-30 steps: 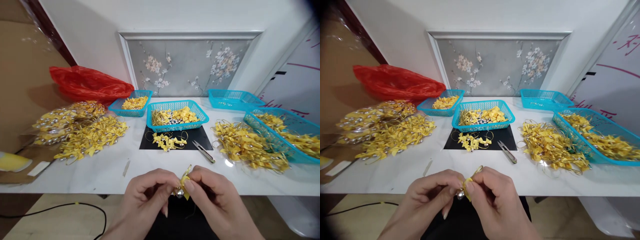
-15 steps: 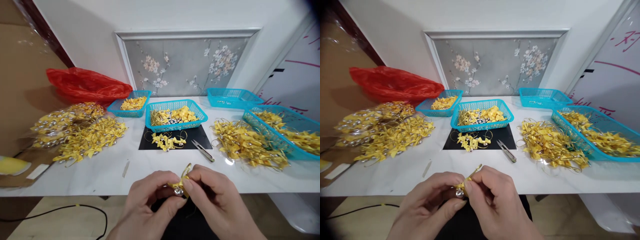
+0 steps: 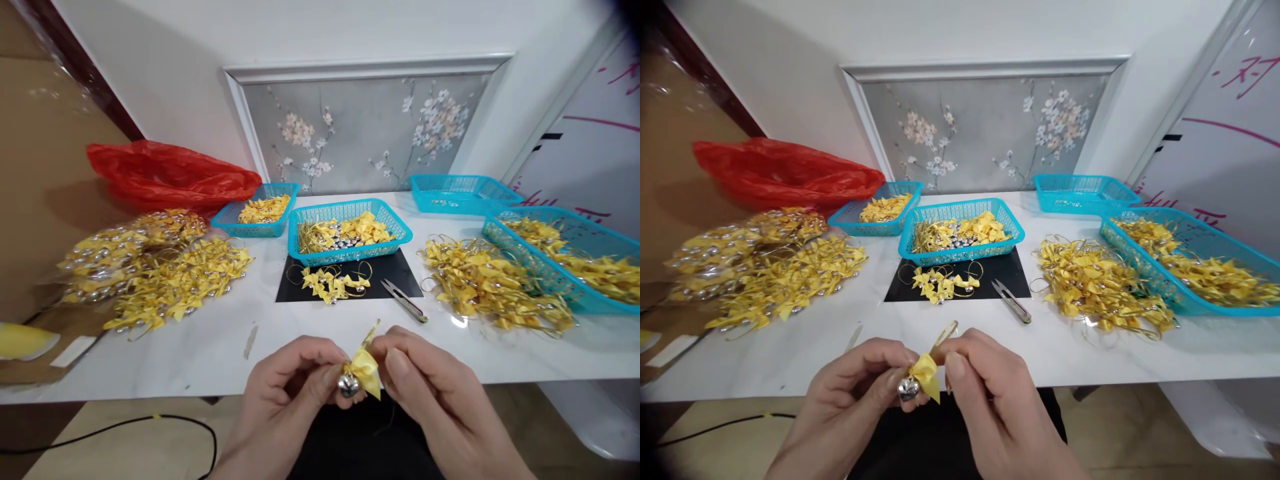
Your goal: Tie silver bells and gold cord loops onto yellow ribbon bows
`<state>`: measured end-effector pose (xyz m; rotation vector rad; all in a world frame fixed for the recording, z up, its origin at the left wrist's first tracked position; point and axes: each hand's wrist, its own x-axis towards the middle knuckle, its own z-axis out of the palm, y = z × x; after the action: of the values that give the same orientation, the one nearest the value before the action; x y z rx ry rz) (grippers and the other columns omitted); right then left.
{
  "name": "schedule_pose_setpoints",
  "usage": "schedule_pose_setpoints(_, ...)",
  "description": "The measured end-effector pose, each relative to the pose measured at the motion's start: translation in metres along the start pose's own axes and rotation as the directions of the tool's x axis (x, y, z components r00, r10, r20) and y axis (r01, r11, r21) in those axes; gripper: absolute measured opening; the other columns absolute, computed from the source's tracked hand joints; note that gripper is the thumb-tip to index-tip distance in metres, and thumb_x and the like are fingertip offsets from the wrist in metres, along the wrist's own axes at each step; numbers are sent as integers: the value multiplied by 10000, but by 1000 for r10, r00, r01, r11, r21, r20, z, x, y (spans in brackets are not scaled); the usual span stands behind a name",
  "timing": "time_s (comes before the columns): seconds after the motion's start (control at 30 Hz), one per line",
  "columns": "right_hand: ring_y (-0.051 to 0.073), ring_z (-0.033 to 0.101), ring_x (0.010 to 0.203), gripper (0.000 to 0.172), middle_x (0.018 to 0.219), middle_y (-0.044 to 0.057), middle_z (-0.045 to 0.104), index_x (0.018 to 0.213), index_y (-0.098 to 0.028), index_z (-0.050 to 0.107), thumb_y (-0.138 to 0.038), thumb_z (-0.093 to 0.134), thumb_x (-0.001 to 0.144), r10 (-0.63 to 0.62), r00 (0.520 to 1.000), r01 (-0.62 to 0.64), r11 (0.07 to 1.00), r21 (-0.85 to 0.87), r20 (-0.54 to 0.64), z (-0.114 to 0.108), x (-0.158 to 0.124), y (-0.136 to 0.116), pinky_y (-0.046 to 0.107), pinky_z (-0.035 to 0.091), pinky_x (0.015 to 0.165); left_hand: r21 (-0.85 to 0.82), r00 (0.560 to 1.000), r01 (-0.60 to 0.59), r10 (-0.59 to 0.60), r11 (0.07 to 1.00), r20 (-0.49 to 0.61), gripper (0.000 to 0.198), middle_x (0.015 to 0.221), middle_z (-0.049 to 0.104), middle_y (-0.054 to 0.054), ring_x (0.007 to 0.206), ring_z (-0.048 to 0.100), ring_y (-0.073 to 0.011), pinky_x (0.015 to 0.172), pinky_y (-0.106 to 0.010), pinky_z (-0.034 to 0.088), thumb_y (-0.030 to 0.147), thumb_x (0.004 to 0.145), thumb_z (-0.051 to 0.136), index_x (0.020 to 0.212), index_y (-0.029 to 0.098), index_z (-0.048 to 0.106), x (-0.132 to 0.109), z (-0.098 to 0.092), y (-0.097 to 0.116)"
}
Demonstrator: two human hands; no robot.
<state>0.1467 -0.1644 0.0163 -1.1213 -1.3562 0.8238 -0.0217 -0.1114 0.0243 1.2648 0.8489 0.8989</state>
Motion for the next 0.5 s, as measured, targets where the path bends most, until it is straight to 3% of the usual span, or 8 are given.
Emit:
schedule_pose_setpoints(0.17, 104, 438, 516, 262, 756, 15, 556, 1047, -247, 632, -335, 387, 1020, -30, 998, 34, 997, 69, -62, 8, -13, 10, 219, 389, 448, -106, 998, -42, 38, 993, -42, 80, 714, 737, -30, 586, 649, -122, 584, -187, 541, 263, 784, 787, 751, 192, 771, -2, 0, -2)
schedule_pose_setpoints(0.3, 74, 342, 438, 250, 812, 5, 579, 1264, -290, 457, -304, 347, 1039, -10, 991, 23, 995, 95, -136, 13, -20, 16, 211, 274, 377, -198, 1000, 18, -23, 980, -19, 98, 786, 726, -32, 649, 668, -136, 628, -197, 552, 285, 753, 812, 774, 198, 772, -5, 3, 2)
schedule_pose_setpoints(0.4, 71, 366, 397, 168, 664, -45, 546, 1116, -266, 474, -319, 330, 1047, 54, 993, -45, 995, 84, -107, 10, -20, 20, 200, 266, 376, -222, 999, 18, -9, 975, 42, 132, 813, 712, -32, 691, 664, -131, 664, -178, 546, 274, 728, 830, 809, 197, 759, -8, 6, 5)
schedule_pose_setpoints(0.5, 83, 399, 374, 254, 490, -81, 423, 909, -235, 535, -311, 332, 1042, 68, 998, -68, 997, -25, -19, 5, -18, 24, 202, 295, 392, -177, 1000, 11, -10, 984, 7, 131, 788, 707, -4, 701, 655, -106, 673, -140, 531, 167, 705, 840, 773, 217, 740, -8, 10, 5)
